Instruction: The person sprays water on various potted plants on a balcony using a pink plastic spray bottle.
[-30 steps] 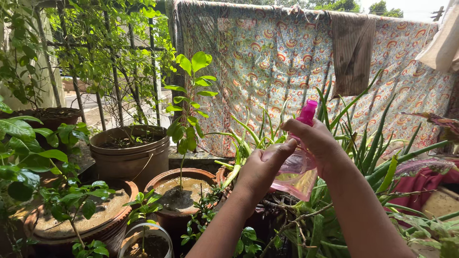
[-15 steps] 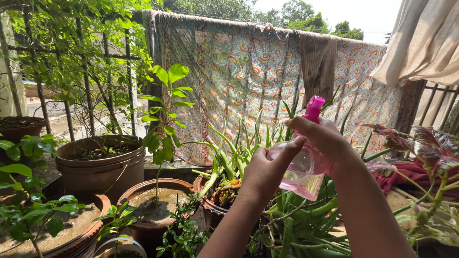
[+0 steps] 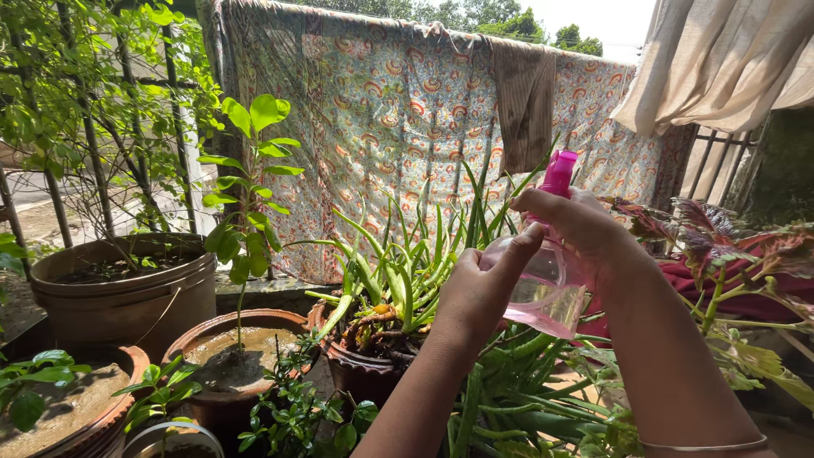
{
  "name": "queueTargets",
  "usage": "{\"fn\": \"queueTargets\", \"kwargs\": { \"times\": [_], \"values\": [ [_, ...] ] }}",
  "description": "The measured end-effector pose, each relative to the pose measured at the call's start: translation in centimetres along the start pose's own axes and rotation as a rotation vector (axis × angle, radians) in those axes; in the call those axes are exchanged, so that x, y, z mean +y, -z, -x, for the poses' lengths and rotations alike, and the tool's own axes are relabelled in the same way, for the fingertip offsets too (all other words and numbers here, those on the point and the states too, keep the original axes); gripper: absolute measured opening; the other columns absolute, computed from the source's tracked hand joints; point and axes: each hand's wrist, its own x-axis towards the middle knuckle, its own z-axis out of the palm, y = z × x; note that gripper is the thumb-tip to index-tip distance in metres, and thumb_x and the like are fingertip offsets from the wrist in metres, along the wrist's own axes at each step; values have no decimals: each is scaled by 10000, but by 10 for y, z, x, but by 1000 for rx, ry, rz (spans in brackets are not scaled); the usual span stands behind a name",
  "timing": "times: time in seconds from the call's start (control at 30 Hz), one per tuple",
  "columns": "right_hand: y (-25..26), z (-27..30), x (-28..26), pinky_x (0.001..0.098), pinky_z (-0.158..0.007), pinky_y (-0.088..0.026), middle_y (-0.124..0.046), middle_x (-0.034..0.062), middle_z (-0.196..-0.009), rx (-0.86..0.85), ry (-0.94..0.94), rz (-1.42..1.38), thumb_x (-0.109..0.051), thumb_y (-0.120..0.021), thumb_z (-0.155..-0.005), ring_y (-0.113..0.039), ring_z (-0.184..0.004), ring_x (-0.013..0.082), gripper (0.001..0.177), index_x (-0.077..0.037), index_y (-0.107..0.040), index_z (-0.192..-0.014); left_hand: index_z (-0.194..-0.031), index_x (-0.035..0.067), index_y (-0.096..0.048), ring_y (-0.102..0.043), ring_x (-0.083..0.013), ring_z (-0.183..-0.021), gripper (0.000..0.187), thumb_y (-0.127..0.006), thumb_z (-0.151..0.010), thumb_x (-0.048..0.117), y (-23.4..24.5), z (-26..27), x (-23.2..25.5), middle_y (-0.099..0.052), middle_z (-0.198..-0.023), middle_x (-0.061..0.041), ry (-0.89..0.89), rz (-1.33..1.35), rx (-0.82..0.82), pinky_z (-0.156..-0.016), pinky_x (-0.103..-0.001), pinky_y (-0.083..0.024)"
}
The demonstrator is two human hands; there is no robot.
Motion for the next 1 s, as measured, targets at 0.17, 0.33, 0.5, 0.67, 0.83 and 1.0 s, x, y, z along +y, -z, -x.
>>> {"fn": "queueTargets", "kwargs": {
  "times": [0.17,0.33,0.5,0.67,0.83,1.0],
  "values": [
    [15,-1,-4,396,-716,-540,-631,70,-927,71,12,63,-339,-778,-718,-632,-792,202,481,-78,-650,-1101,-1162,-23,-659,-747,-190,-848,1026,-661,-600,836,-12,-3,1,-747,-1005,-163,-104,-27,-7,-718,-301,-592],
    [26,2,-3,408,-711,-537,-621,67,-920,119,-15,108,-337,-775,-719,-618,-781,204,469,-80,-649,-1090,-1193,40,-634,-743,-180,-842,999,-645,-588,835,-24,0,2,-730,-1004,-127,-32,-35,-44,-668,-311,-604],
    [30,13,-6,445,-685,-550,-613,60,-874,119,-78,50,-322,-749,-715,-624,-748,219,434,-113,-611,-1068,-1190,17,-623,-748,-202,-811,1003,-632,-604,832,-32,0,-1,-727,-982,-148,-36,-29,-59,-611,-324,-609],
    [37,6,3,435,-673,-546,-624,66,-869,81,-40,107,-330,-758,-733,-628,-735,215,430,-74,-640,-1057,-1230,16,-589,-747,-201,-835,1037,-633,-596,835,-36,-3,-8,-722,-1029,-154,-32,-13,-59,-599,-330,-618],
    [33,-2,15,447,-661,-573,-630,91,-862,41,-53,29,-285,-762,-727,-643,-714,229,411,-62,-623,-1042,-1244,38,-597,-745,-204,-849,1042,-617,-585,845,-33,-4,-12,-710,-1046,-152,21,-41,-67,-602,-325,-616],
    [30,-9,21,434,-651,-572,-607,77,-857,13,-18,-4,-270,-774,-724,-632,-707,217,402,-61,-620,-1031,-1243,48,-603,-733,-181,-847,1034,-641,-568,831,-26,-4,-14,-702,-1046,-132,26,-52,-21,-599,-315,-609]
  ]
}}
